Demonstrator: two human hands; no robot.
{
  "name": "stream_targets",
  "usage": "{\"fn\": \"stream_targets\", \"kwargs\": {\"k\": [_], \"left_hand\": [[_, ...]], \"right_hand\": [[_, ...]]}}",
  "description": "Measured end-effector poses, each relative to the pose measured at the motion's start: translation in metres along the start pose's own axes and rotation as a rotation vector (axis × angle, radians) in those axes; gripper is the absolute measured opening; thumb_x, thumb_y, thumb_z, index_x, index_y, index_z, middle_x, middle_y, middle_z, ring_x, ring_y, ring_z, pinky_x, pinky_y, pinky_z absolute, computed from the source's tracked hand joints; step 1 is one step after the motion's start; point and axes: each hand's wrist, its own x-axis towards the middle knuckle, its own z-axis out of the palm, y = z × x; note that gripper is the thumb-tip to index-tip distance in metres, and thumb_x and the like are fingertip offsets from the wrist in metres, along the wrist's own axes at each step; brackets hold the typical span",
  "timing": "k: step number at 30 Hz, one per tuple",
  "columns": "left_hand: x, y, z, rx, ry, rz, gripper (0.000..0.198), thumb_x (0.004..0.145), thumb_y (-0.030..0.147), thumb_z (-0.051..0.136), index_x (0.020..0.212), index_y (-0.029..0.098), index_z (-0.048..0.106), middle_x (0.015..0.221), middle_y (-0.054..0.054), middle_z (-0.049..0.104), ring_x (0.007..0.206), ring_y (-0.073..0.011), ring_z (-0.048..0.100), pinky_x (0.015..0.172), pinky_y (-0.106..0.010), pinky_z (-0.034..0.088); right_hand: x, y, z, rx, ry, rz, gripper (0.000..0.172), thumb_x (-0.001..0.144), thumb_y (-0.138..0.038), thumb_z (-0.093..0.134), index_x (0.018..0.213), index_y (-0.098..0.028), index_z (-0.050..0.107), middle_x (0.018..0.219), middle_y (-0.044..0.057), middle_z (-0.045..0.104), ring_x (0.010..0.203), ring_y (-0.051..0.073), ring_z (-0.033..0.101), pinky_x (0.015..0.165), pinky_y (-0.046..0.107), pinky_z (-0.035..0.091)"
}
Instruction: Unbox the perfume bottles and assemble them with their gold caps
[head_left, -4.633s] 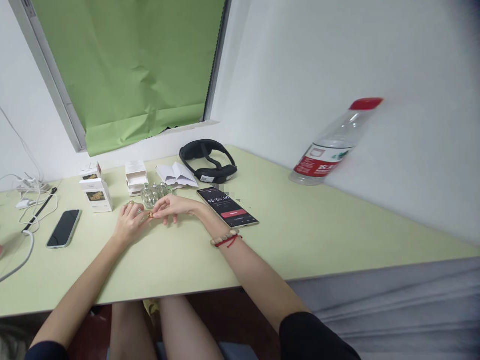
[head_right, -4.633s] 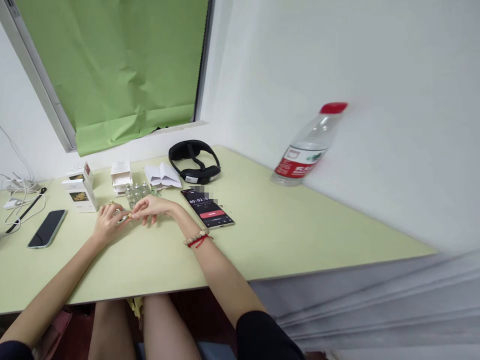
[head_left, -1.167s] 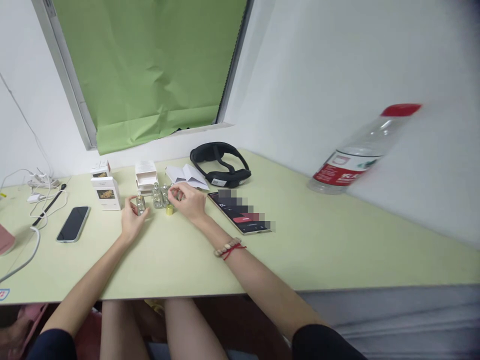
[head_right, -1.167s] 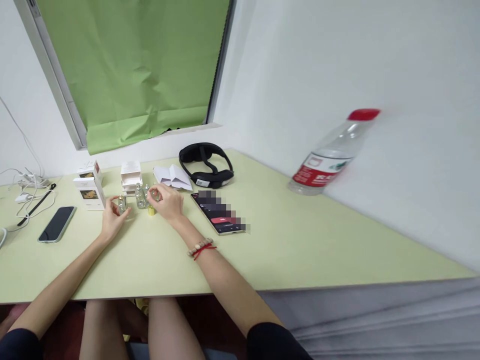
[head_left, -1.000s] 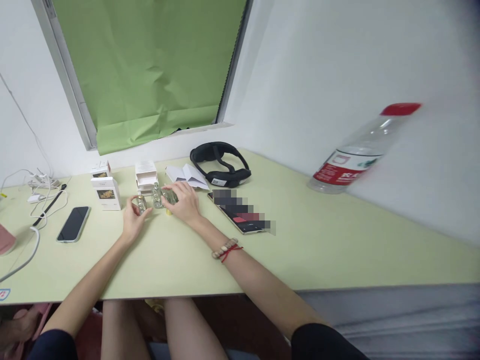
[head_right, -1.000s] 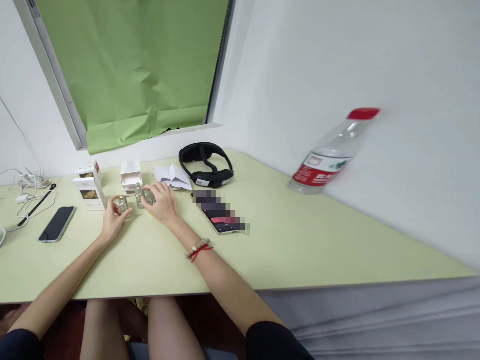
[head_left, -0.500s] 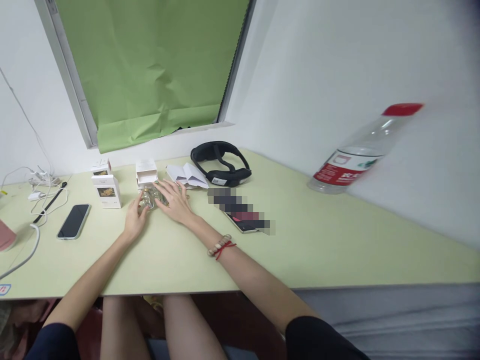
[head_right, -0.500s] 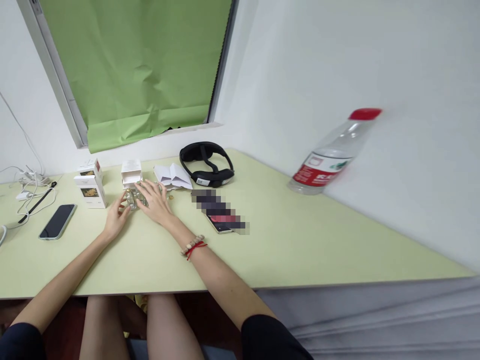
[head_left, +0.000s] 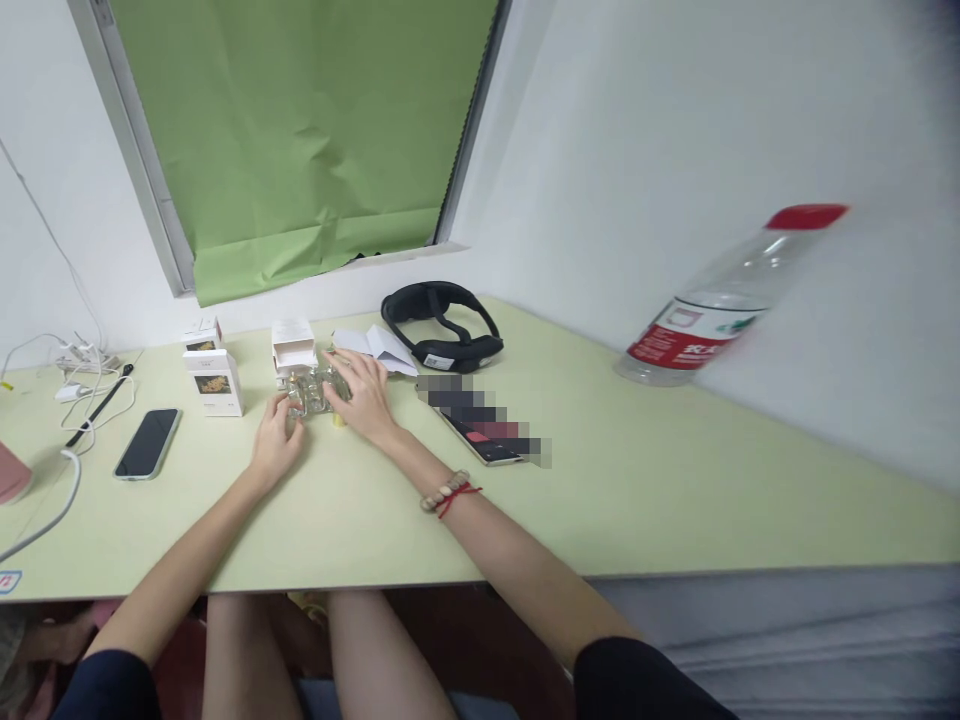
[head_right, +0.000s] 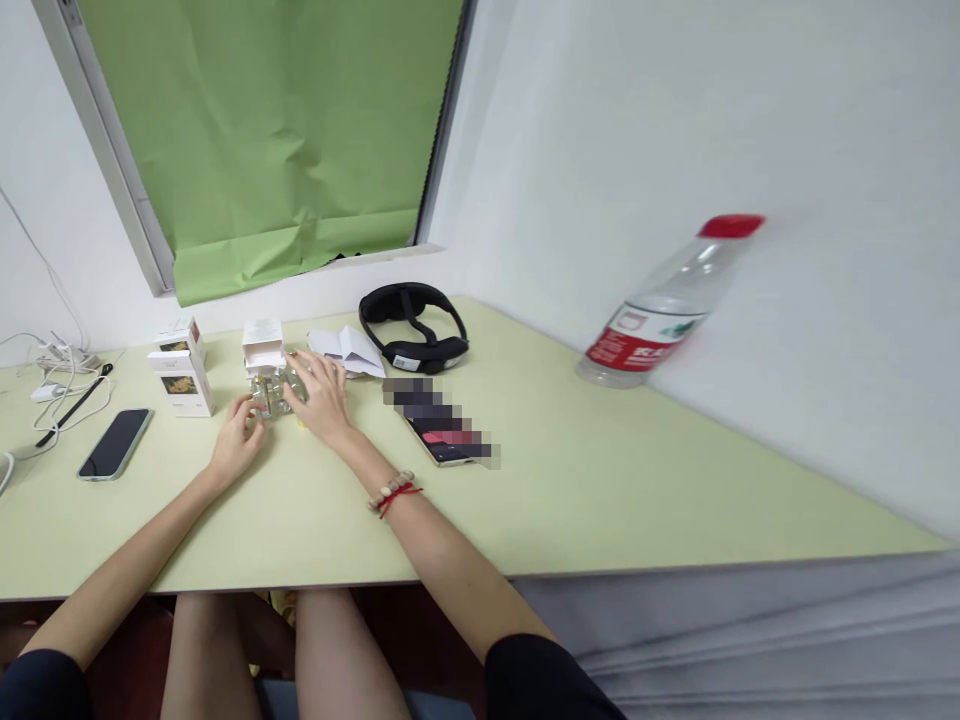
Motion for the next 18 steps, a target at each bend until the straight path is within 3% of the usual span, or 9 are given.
{"fn": "stream_targets", "kwargs": {"k": [4, 8, 12, 18], "left_hand": [[0.002, -0.002, -0.002, 0.031, -0.065, 0.009, 0.031, 0.083, 0.016, 0.048, 0.113, 0.019, 0.056, 0.137, -0.013, 0.052, 0.130, -0.0253, 0.048, 0.109, -0.046, 0.041], [0.003, -0.006, -0.003, 0.070, -0.138, -0.017, 0.039, 0.082, 0.019, 0.051, 0.120, 0.020, 0.056, 0.147, -0.013, 0.046, 0.133, -0.0291, 0.045, 0.110, -0.053, 0.036], [0.001, -0.004, -0.005, 0.139, -0.111, 0.015, 0.039, 0.083, 0.020, 0.050, 0.121, 0.022, 0.055, 0.145, -0.012, 0.046, 0.129, -0.0297, 0.046, 0.106, -0.054, 0.038], [0.001, 0.009, -0.014, 0.283, -0.089, 0.216, 0.028, 0.087, 0.018, 0.046, 0.113, 0.022, 0.056, 0.132, -0.012, 0.053, 0.120, -0.0263, 0.049, 0.097, -0.043, 0.041]], "right_hand": [[0.006, 0.023, -0.007, 0.169, 0.163, 0.156, 0.033, 0.088, -0.032, 0.050, 0.112, -0.021, 0.069, 0.110, 0.010, 0.067, 0.099, 0.023, 0.062, 0.094, 0.041, 0.046], [0.008, 0.047, -0.012, 0.298, 0.236, 0.341, 0.022, 0.082, -0.033, 0.056, 0.087, -0.017, 0.070, 0.093, 0.009, 0.070, 0.076, 0.019, 0.064, 0.075, 0.034, 0.053], [0.008, 0.057, -0.017, 0.291, 0.180, 0.518, 0.016, 0.078, -0.031, 0.062, 0.078, -0.016, 0.067, 0.081, 0.008, 0.073, 0.072, 0.019, 0.066, 0.071, 0.031, 0.052], [0.006, 0.057, -0.016, 0.139, -0.006, 0.587, 0.023, 0.078, -0.023, 0.063, 0.099, -0.018, 0.072, 0.083, 0.006, 0.075, 0.080, 0.020, 0.070, 0.074, 0.031, 0.052]]}}
